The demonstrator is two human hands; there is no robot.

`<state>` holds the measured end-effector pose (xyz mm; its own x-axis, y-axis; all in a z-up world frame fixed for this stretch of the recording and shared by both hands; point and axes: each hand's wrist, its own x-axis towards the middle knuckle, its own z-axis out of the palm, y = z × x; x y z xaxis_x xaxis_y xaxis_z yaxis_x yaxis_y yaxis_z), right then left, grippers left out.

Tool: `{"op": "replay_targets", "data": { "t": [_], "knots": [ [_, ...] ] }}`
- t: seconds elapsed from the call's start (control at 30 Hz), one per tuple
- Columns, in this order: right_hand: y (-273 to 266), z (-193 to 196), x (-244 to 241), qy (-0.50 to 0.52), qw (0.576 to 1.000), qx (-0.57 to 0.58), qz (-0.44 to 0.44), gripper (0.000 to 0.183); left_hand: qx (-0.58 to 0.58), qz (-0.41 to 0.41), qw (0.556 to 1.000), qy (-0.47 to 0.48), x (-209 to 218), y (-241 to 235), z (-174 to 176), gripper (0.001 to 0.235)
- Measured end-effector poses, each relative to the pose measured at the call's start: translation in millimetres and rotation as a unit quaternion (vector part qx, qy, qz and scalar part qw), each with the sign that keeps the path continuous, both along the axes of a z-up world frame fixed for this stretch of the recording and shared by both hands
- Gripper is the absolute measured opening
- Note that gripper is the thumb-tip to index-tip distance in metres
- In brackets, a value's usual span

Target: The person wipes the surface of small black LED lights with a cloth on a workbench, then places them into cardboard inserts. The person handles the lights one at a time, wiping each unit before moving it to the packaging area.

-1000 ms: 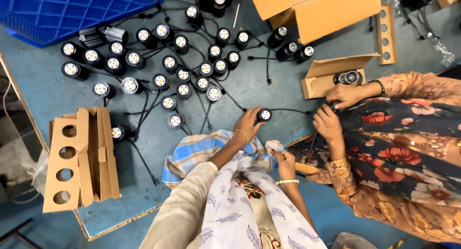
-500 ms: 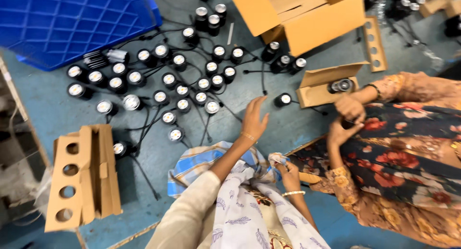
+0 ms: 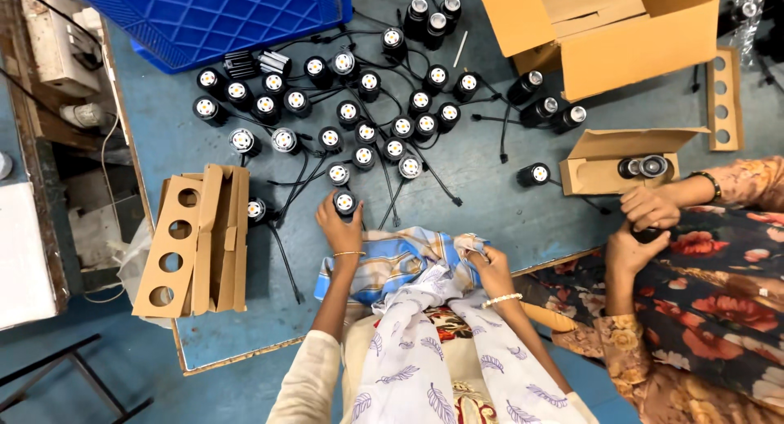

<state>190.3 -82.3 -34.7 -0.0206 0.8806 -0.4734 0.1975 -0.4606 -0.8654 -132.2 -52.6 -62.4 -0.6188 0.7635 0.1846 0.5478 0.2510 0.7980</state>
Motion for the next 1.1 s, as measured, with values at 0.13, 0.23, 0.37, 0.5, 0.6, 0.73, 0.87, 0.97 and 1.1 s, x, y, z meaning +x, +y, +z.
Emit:
{"op": "replay_targets", "data": {
  "t": [0.13, 0.23, 0.37, 0.5, 0.6, 0.73, 0.87, 0.97, 1.1],
  "knots": [
    [0.1, 5.7, 0.8, 0.004, 1.000, 0.002, -0.005, 0.023, 0.040, -0.027, 0.998, -0.030, 10.5, -0.2, 20.0, 0.059],
    [-2.8, 2.2, 4.7, 0.002, 0.999, 0.005, -0.035, 0.022, 0.059, -0.144, 0.986, -0.050, 39.6, -3.6, 33.9, 0.055],
    [-4.9, -4.0, 10.6, 0.002, 0.998, 0.002, -0.064, 0.024, 0.022, -0.327, 0.931, -0.160, 81.1, 6.6, 31.7, 0.055],
    [-5.0, -10.3, 8.8, -0.043, 0.997, 0.043, -0.052, 0.024, -0.021, -0.396, 0.896, -0.202, 99.7, 12.6, 17.4, 0.056],
    [-3.0, -10.8, -2.0, -0.135, 0.983, 0.126, 0.014, 0.025, -0.043, -0.402, 0.887, -0.224, 98.2, 12.5, 9.5, 0.057],
    [9.1, -1.3, -26.0, -0.268, 0.913, 0.288, 0.105, 0.017, -0.040, -0.422, 0.882, -0.204, 95.5, 14.2, 9.0, 0.057],
    [16.2, 15.8, -52.8, -0.288, 0.913, 0.242, 0.160, 0.018, -0.031, -0.422, 0.882, -0.206, 91.7, 14.6, 16.6, 0.059],
    [13.0, 27.6, -59.1, -0.368, 0.880, 0.220, 0.205, 0.016, -0.032, -0.420, 0.881, -0.217, 91.5, 15.2, 21.2, 0.057],
    [6.2, 38.1, -56.2, -0.388, 0.866, 0.213, 0.233, 0.014, -0.038, -0.419, 0.883, -0.206, 90.4, 16.2, 26.9, 0.055]
  ]
}}
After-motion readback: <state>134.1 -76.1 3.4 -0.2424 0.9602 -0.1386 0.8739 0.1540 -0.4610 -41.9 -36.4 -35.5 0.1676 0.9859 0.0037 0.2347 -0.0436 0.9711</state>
